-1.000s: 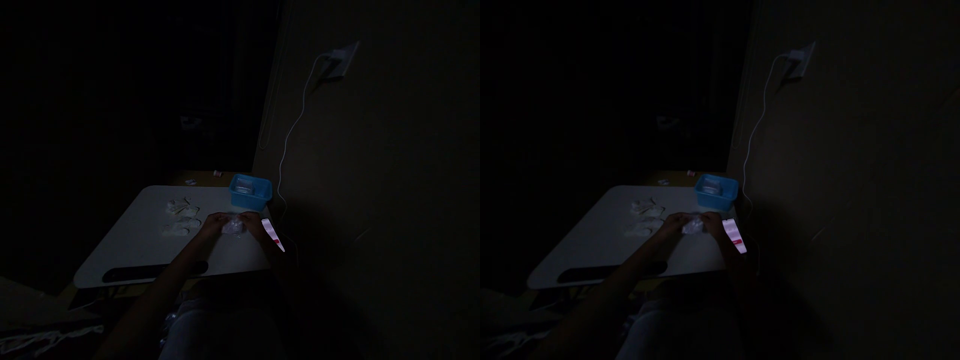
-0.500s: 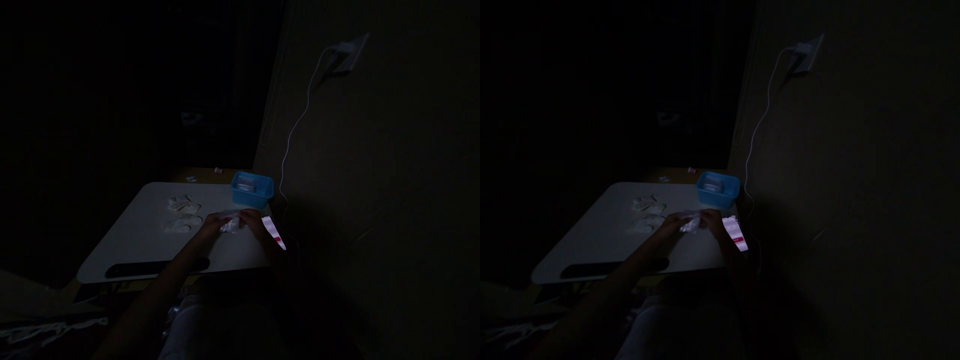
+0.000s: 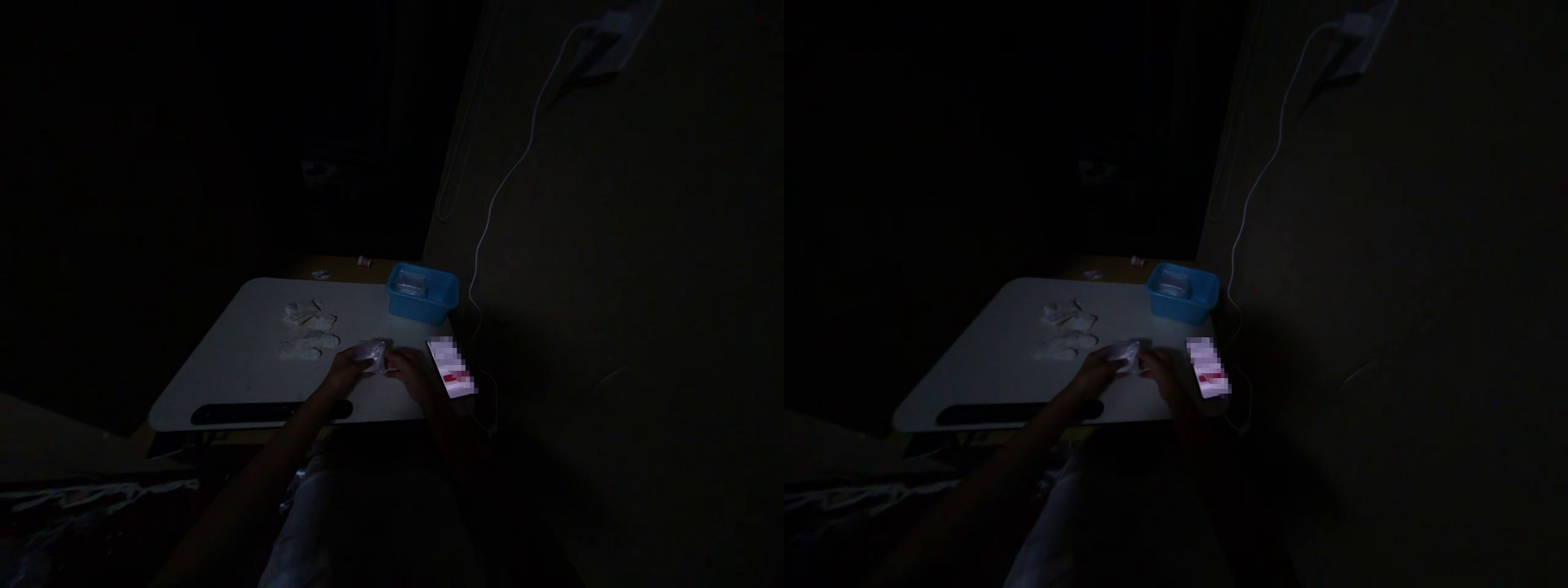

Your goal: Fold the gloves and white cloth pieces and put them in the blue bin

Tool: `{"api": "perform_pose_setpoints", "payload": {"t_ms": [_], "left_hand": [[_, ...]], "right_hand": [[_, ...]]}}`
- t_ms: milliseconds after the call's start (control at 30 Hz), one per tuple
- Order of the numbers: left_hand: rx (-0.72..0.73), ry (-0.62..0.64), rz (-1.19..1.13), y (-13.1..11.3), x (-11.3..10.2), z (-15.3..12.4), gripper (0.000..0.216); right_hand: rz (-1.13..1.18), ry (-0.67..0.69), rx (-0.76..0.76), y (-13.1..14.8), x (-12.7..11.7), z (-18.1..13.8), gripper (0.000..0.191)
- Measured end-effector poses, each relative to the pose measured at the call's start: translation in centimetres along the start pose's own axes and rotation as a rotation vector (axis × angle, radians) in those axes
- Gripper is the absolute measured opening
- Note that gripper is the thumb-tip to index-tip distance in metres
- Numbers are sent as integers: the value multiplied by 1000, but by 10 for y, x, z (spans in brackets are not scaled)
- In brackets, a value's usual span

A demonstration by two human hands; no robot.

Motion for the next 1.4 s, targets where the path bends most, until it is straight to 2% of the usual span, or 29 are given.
{"api": "perform_pose_setpoints", "payload": {"t_ms": [167, 400, 600, 700, 800, 900, 1000, 1133, 1267, 1400], "left_hand": [[-16, 15, 59, 2, -5, -2, 40], [-3, 36, 238, 7, -11, 1, 29], [-7, 99, 269, 6, -10, 1, 26], [-40, 96, 276, 4, -7, -2, 25], [-112, 155, 255, 3, -5, -6, 27], [-180, 209, 229, 3, -3, -9, 26], [-170, 179, 194, 5, -2, -8, 23], [-155, 156, 155, 6, 3, -5, 26], [-141, 165, 114, -2, 6, -5, 36], [-17, 150, 55, -17, 7, -5, 35]], "right_hand": [[19, 6, 13, -2, 2, 3, 34], [-173, 58, -37, 4, 0, 5, 30], [-239, 70, -34, 10, 0, 2, 27], [-148, 48, -30, 8, 0, 0, 24], [-80, 34, -42, 7, -2, -3, 26], [-129, -36, -54, 8, -8, -6, 28], [-204, -80, -60, 12, -13, -8, 28], [-260, 15, -40, 16, -15, -9, 31], [-341, 79, -5, 17, -18, -9, 19], [-351, 123, -18, 18, -19, -8, 20]]}}
Point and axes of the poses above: each hand's wrist, its own z-axis towards the middle knuckle, its own x-axis out of the palm, y = z × x, the point moved 1 cm from there along z, towards the middle knuckle, and after that the axes turned 13 degrees about z, right-handed, at the moved point
